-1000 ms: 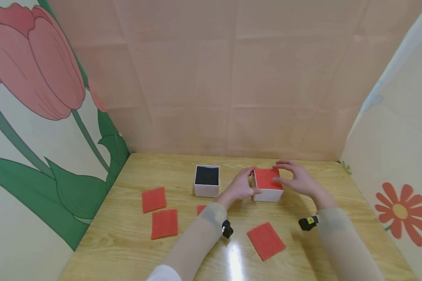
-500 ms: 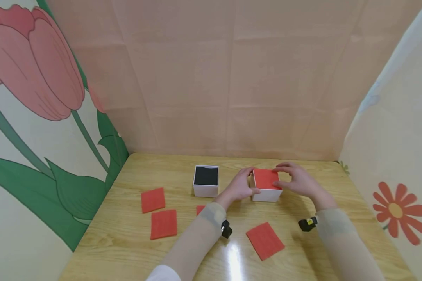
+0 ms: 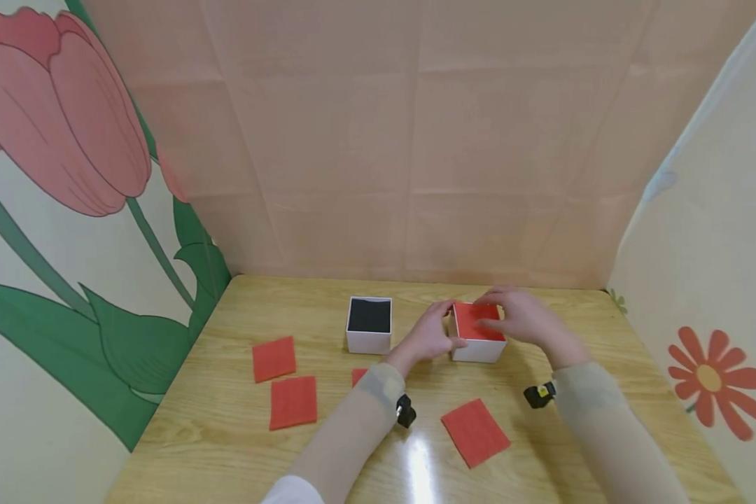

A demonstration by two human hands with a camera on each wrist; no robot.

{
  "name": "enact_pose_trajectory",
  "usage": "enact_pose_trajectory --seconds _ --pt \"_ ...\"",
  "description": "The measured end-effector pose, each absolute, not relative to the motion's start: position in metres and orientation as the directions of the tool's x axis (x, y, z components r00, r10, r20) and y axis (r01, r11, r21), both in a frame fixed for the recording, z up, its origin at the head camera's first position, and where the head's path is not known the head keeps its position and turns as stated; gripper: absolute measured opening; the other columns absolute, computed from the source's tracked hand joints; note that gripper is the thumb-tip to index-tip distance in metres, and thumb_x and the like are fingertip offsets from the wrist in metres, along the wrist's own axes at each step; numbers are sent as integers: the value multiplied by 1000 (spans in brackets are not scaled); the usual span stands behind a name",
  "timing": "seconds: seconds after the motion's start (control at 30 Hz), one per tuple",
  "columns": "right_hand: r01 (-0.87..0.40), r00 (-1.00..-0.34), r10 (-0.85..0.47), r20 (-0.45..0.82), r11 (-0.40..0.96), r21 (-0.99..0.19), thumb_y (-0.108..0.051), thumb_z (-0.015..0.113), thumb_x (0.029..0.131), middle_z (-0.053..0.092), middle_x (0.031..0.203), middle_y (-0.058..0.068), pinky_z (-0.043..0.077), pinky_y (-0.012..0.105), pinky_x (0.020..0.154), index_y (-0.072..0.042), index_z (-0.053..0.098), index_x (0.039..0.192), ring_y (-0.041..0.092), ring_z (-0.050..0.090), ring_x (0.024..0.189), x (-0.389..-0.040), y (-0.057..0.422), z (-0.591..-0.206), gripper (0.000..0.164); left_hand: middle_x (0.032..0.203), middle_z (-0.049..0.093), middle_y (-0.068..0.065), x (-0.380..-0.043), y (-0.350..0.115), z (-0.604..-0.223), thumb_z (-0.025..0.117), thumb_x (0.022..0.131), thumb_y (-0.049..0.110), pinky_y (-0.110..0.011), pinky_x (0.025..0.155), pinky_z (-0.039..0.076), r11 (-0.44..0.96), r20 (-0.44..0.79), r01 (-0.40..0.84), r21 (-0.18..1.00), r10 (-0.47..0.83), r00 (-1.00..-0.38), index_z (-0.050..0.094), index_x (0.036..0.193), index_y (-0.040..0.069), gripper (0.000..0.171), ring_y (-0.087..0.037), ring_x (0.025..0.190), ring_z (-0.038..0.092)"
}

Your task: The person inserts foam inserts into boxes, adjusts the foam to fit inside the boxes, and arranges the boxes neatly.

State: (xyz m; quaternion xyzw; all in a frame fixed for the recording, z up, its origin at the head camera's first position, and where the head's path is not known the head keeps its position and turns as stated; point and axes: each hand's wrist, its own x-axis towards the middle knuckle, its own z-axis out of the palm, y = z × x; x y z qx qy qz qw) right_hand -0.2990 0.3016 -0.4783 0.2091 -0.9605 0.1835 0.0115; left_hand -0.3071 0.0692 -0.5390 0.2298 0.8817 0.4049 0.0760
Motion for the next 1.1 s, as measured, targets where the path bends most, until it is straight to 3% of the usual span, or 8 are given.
enact_pose_trajectory --seconds 0.2,0.47,0.93,1.1 --pt "-418 -902 -430 27 858 -300 -23 87 91 71 122 7 60 54 91 -12 78 127 29 67 106 -301 294 -481 39 162 47 -4 -305 71 -536 90 88 29 -33 121 38 570 64 358 740 470 -880 42 164 11 92 -18 146 47" --pt "-449 -890 -454 36 860 -244 -24 87 91 71 124 10 59 55 94 -11 79 128 31 68 108 -300 291 -481 39 162 48 -5 -306 73 -537 90 89 30 -32 120 38 571 59 352 742 467 -882 41 164 8 93 -17 145 48" --pt "-446 -891 -454 -8 878 -173 -21 88 89 73 115 7 61 52 87 -11 81 121 25 68 95 -303 283 -478 34 159 50 -7 -306 75 -538 89 89 29 -30 120 37 553 93 386 739 484 -870 42 163 3 91 -18 144 50" --pt "-477 -877 -479 27 865 -154 -19 88 88 73 109 4 60 49 83 -12 82 118 22 67 89 -304 283 -483 32 157 52 -7 -306 75 -539 89 88 28 -29 120 37 548 103 394 737 485 -868 44 162 7 89 -19 143 51"
